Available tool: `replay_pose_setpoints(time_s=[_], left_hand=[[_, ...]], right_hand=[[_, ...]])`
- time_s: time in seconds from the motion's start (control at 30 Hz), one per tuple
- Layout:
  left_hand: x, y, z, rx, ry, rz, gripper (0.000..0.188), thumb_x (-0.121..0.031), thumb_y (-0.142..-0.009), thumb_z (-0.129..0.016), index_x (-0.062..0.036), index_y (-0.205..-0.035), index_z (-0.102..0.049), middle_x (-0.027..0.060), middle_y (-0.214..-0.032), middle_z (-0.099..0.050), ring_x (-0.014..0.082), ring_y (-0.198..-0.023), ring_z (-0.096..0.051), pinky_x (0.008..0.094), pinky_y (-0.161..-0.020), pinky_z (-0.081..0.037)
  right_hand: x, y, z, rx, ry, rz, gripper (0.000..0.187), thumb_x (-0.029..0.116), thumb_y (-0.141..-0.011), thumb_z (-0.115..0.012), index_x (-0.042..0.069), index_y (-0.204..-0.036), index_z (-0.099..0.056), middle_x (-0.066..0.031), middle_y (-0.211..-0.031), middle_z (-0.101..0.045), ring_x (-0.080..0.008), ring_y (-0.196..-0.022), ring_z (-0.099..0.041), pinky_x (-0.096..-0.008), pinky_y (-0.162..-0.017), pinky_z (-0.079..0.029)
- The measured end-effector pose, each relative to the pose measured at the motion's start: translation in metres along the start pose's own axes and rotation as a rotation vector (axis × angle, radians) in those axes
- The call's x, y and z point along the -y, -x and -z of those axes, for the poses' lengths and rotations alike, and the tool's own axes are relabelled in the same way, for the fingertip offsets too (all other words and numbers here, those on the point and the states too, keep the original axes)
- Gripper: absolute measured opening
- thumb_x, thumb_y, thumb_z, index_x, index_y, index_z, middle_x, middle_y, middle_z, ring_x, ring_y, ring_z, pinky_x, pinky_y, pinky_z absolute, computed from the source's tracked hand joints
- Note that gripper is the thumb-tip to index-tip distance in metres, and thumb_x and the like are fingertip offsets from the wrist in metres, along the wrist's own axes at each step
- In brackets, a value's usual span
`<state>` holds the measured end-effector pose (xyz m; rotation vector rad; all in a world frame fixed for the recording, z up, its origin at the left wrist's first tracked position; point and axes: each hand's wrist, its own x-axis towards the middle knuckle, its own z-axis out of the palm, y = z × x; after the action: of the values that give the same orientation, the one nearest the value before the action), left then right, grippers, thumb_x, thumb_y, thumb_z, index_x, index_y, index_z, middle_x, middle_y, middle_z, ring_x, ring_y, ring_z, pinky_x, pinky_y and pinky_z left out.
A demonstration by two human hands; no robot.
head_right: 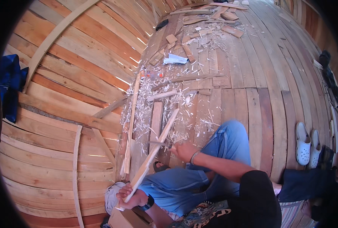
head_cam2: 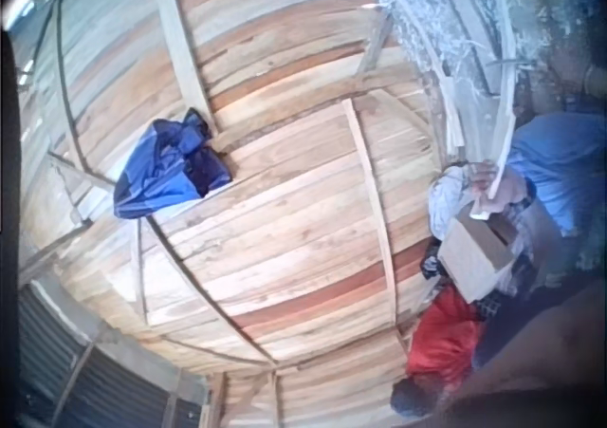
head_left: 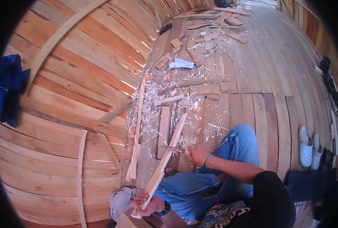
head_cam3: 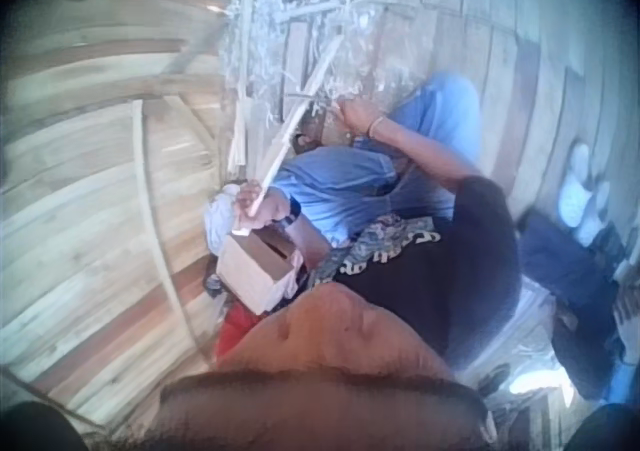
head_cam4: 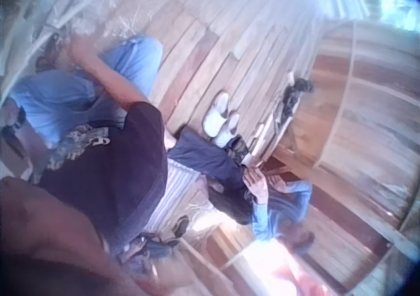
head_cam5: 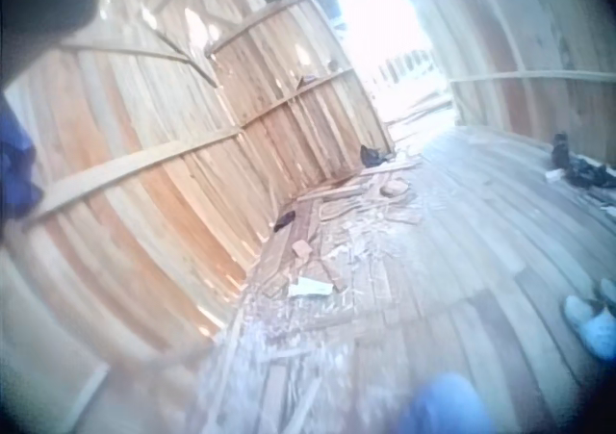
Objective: The person carves a thin wooden strip with a small curved knife while sitting on a floor covered in wood shavings.
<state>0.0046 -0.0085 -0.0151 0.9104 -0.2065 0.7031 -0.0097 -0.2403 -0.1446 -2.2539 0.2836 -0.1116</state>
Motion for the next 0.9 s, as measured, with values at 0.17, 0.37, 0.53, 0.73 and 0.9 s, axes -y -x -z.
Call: replay_pose_setpoints(time_s=[0.17, 0.37, 0.53, 0.73, 0.9], left_hand=[[-0.006, 0.008, -0.002, 0.027, 0.019, 0.014, 0.030, -0.033, -0.082, -0.045, -0.0147, -0.061, -0.032, -0.0023, -0.053, -0.032, 0.0112, -0.049, -0.034, 0.0274, -0.054, -0.032], [-0.004, 0.013, -0.008, 0.016, 0.002, 0.017, 0.029, -0.032, -0.081, -0.043, -0.0142, -0.061, -0.033, -0.0019, -0.052, -0.033, 0.0116, -0.049, -0.035, 0.0285, -0.054, -0.033], [0.003, 0.010, -0.001, 0.024, 0.033, -0.024, 0.027, -0.031, -0.079, -0.043, -0.0140, -0.061, -0.033, -0.0014, -0.052, -0.033, 0.0125, -0.049, -0.035, 0.0284, -0.054, -0.034], [0.004, 0.012, -0.001, 0.047, 0.018, -0.029, 0.026, -0.031, -0.079, -0.043, -0.0138, -0.063, -0.032, -0.0009, -0.052, -0.031, 0.0125, -0.048, -0.034, 0.0283, -0.054, -0.032], [0.009, 0.021, -0.010, 0.065, -0.006, -0.069, 0.028, -0.030, -0.078, -0.047, -0.0131, -0.064, -0.030, -0.0003, -0.052, -0.029, 0.0132, -0.046, -0.033, 0.0287, -0.052, -0.029]], right_hand=[[-0.005, 0.018, -0.004, 0.043, -0.033, -0.040, 0.043, 0.043, -0.095, -0.045, 0.000, -0.093, -0.051, -0.0266, -0.069, -0.061, -0.0461, -0.067, -0.061, -0.0536, -0.061, -0.049], [0.002, 0.027, 0.002, 0.046, -0.062, -0.027, 0.045, 0.044, -0.096, -0.044, 0.000, -0.091, -0.051, -0.0266, -0.070, -0.062, -0.0459, -0.069, -0.062, -0.0545, -0.062, -0.049], [0.005, 0.022, 0.007, -0.021, -0.054, 0.018, 0.049, 0.046, -0.095, -0.045, -0.002, -0.090, -0.053, -0.0273, -0.070, -0.062, -0.0454, -0.070, -0.063, -0.0538, -0.063, -0.050], [0.008, 0.025, 0.012, 0.003, 0.010, 0.048, 0.046, 0.045, -0.094, -0.048, -0.001, -0.090, -0.053, -0.0264, -0.068, -0.062, -0.0448, -0.067, -0.063, -0.0528, -0.060, -0.050], [-0.061, 0.001, -0.016, -0.036, 0.056, -0.135, 0.046, 0.046, -0.095, -0.045, 0.000, -0.094, -0.051, -0.0256, -0.066, -0.061, -0.0449, -0.065, -0.062, -0.0536, -0.060, -0.049]])
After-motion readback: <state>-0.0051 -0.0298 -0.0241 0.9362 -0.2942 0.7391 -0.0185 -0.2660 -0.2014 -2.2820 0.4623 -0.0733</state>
